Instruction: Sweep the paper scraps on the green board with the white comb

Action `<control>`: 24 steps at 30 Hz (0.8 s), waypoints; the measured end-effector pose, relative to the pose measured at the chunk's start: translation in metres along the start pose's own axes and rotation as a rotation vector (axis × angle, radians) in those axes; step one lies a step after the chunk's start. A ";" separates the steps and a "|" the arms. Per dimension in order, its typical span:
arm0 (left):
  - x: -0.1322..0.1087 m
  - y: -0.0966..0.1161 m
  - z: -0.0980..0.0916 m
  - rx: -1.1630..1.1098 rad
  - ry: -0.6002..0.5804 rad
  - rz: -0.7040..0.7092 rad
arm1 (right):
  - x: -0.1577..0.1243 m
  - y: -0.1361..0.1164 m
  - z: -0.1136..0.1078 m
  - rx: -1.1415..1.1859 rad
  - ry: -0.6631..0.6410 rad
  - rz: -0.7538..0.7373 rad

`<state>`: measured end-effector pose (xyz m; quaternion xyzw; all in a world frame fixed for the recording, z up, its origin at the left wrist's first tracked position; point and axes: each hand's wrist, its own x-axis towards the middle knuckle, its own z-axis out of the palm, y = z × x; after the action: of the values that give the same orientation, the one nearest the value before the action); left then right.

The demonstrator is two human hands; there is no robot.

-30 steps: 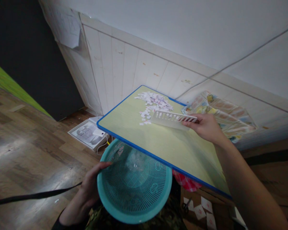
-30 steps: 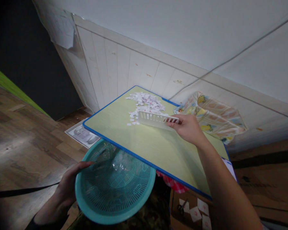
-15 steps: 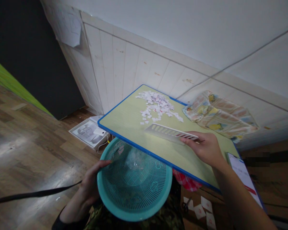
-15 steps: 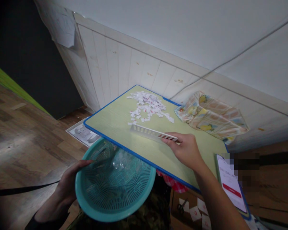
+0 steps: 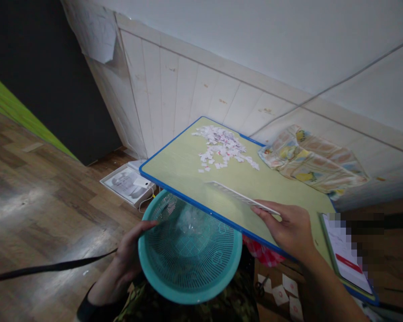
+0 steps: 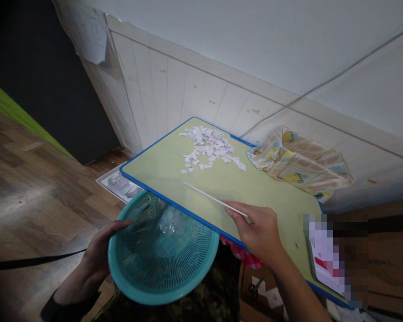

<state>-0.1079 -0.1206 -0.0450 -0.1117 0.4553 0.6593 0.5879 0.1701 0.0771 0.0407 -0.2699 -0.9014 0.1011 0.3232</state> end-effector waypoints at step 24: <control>-0.006 0.002 0.009 0.032 0.051 -0.006 | 0.052 0.018 0.031 0.143 0.054 0.174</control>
<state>-0.1042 -0.1180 -0.0350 -0.1205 0.4800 0.6472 0.5799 0.1242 0.1205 0.0385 -0.3260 -0.8560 0.1855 0.3557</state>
